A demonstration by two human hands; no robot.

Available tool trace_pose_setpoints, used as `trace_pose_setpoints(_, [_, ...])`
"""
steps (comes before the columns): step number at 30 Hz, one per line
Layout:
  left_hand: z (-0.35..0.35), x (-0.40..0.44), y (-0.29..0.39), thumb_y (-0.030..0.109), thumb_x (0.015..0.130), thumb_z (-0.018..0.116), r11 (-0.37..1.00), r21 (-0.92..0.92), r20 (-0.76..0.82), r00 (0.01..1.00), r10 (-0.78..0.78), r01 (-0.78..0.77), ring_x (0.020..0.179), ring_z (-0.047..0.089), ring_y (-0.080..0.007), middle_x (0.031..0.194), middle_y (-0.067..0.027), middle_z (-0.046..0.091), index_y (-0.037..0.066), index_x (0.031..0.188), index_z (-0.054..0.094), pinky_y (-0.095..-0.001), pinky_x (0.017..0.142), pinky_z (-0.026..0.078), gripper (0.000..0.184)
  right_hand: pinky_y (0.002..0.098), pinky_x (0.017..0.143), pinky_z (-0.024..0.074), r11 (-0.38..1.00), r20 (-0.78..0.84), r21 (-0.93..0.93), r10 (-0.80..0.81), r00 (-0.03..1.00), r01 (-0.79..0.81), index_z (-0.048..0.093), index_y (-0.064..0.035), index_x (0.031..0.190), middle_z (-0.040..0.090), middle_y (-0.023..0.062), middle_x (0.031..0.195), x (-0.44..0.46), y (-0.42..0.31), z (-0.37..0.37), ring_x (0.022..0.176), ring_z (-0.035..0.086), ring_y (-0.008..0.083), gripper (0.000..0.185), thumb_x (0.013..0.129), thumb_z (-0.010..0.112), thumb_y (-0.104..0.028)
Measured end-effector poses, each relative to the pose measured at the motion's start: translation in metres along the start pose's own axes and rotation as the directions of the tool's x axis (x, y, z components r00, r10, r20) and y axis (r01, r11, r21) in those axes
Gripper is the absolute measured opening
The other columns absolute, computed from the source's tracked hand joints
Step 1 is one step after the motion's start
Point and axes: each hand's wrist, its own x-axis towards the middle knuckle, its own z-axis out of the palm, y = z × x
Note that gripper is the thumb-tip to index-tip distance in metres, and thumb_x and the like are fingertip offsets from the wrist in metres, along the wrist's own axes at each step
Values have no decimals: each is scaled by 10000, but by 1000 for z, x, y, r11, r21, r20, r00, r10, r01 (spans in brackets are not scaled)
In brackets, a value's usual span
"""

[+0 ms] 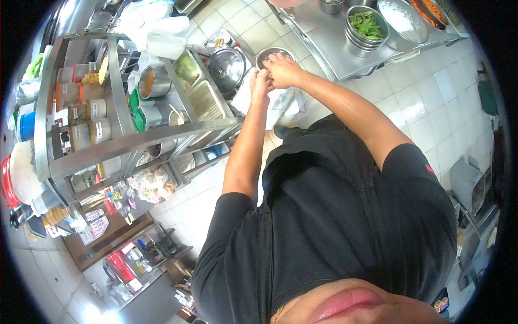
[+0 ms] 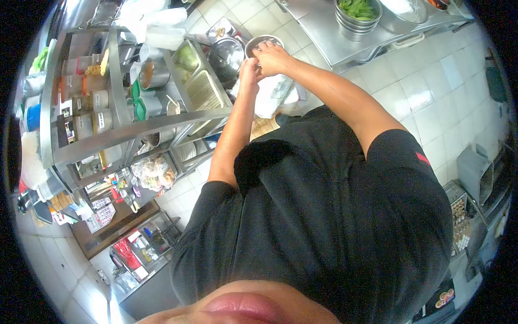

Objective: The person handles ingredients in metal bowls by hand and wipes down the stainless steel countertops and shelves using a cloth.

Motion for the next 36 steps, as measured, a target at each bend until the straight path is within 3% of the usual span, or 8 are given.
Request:
trace_pose_setpoints(4, [-23,12,19,281,713,672,992,125,-68,998,7,2,735,621,-153,1023,-108,606,37,1310,395,-275,557,483,703,431,1062,330,989,77,138,41,996,-51,443,-29,1331,415,244,1362,32,-4,16,1274,392,387,756,736,691,-424])
trace_pose_setpoints(15, [-16,72,55,211,644,747,941,332,-61,993,98,-72,550,534,-112,774,-69,594,1,1327,374,-244,439,380,807,445,965,408,934,-137,356,87,987,-33,531,-26,1197,509,195,1233,85,31,40,1176,468,375,636,685,731,-347])
trace_pose_setpoints(17, [-15,85,55,235,630,746,896,431,-88,984,157,-104,821,613,-215,968,-168,620,12,1313,420,-325,703,501,789,435,953,420,923,-229,385,123,966,-26,541,-33,1178,516,186,1210,88,33,46,1164,478,354,610,691,718,-355])
trace_pose_setpoints(19, [-12,87,64,298,611,737,797,601,-108,982,152,-58,988,601,-263,1104,-211,604,4,1303,444,-355,864,470,807,439,946,428,891,-257,454,149,955,-17,563,-27,1124,521,199,1181,89,35,48,1145,486,358,587,704,693,-415])
trace_pose_setpoints(27, [12,61,101,424,575,700,438,893,-48,948,314,-100,1107,563,-317,1210,-217,560,55,1298,483,-374,957,425,840,410,852,467,807,-471,581,223,854,109,561,-21,1071,546,153,1117,107,47,82,1049,542,325,501,707,736,-318])
trace_pose_setpoints(32, [25,48,112,472,580,679,259,958,30,943,332,-122,1122,542,-354,1260,-233,488,70,1342,429,-399,948,447,897,387,817,477,662,-477,735,352,805,146,556,-21,1063,573,173,1089,92,32,68,980,580,314,353,745,655,-140])
trace_pose_setpoints(35, [29,46,111,474,574,683,190,969,78,927,366,-157,1107,551,-357,1236,-241,494,64,1334,435,-402,928,461,898,395,840,469,548,-421,821,393,817,160,555,-28,1060,579,182,1085,79,24,54,997,577,322,352,749,653,-162])
trace_pose_setpoints(36, [29,45,110,475,572,684,167,972,93,922,375,-166,1101,555,-358,1227,-243,496,62,1330,437,-403,922,466,898,396,847,467,593,-456,790,400,795,155,554,-30,1063,582,182,1078,81,26,58,1004,576,321,353,753,648,-169])
